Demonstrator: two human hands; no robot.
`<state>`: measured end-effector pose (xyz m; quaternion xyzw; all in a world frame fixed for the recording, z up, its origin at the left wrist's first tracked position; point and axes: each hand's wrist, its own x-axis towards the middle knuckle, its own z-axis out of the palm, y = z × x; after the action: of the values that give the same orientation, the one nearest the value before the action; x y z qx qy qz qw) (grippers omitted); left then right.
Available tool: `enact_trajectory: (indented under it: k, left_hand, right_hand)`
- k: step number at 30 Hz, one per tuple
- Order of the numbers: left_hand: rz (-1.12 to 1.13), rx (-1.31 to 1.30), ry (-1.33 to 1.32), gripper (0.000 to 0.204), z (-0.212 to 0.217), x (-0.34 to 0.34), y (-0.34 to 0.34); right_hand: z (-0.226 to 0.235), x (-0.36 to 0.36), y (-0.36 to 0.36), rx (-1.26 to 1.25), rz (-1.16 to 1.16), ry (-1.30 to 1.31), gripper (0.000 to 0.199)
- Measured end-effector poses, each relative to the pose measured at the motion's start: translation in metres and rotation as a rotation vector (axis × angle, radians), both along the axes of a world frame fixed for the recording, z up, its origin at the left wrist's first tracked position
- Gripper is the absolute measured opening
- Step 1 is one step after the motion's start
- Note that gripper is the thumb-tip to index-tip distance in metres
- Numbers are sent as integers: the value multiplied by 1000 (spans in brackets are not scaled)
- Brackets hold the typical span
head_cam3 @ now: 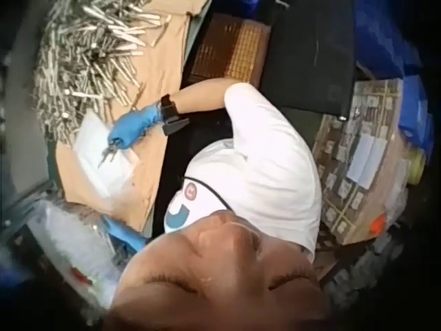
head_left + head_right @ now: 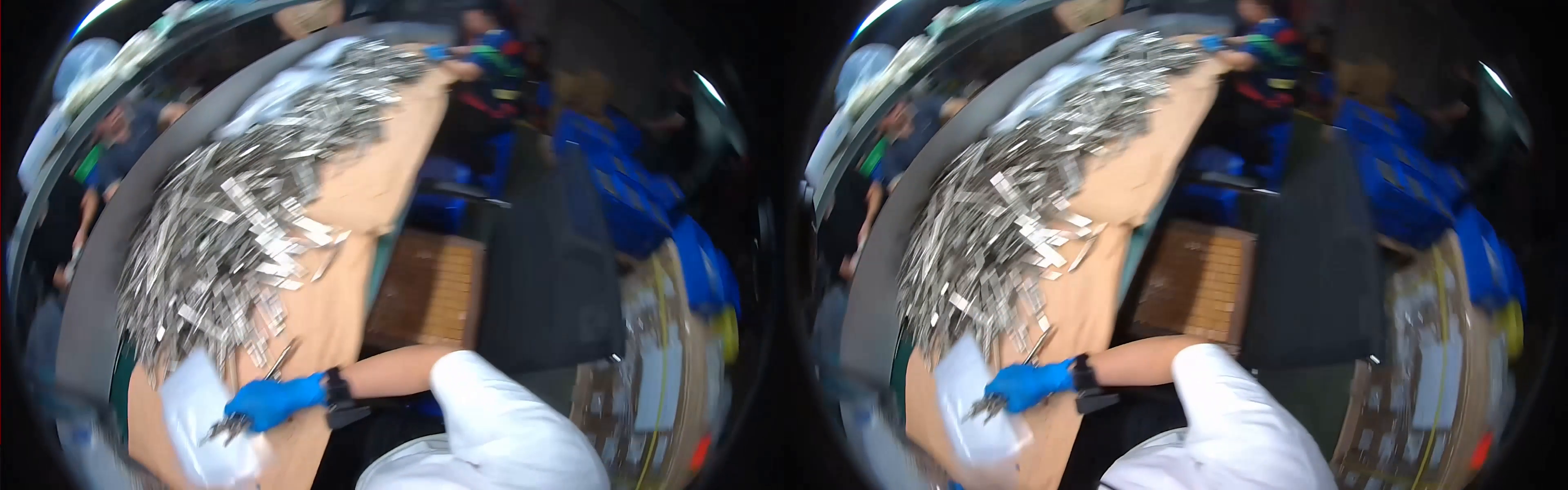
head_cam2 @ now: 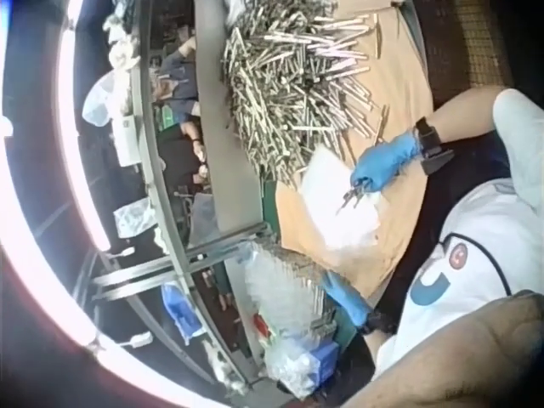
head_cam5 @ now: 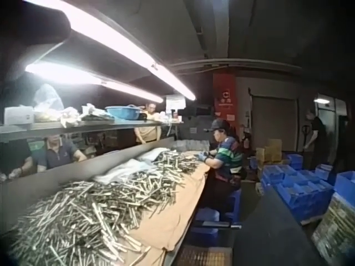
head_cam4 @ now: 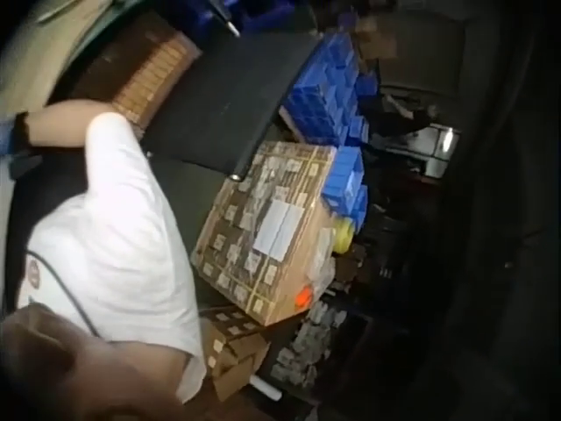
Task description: The person gathers metal rods from a pile, aligns them into a bundle, and slides the bundle into a plastic bag. After setting the bag aside, the person picks up more metal rods and organizes them into another bundle.
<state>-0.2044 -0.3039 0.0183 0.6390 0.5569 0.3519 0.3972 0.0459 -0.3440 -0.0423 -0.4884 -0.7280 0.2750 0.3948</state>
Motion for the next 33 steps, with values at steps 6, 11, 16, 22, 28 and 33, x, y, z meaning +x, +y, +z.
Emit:
enact_trajectory:
  k: [6, 11, 16, 22, 28, 33]
  left_hand:
    - [189, -489, -777, 34, -31, -97, -52]
    - [290, -531, -776, 42, -15, -96, -48]
    - [255, -710, -846, 46, -7, -85, -38]
    - [89, -848, -857, 46, -14, -36, -23]
    - [-184, -792, -679, 48, -18, 7, 19]
    - [-495, -684, -55, 40, -10, 8, 37]
  right_hand:
    - [8, 38, -24, -91, -137, 9, 33]
    - [12, 8, -8, -119, -67, 30, 37]
    - [8, 8, -10, -74, -55, 51, 39]
    - [12, 12, -13, -82, -73, 13, 40]
    - [24, 13, -12, -160, -64, -52, 36]
    - [20, 13, -11, -137, -47, -29, 34]
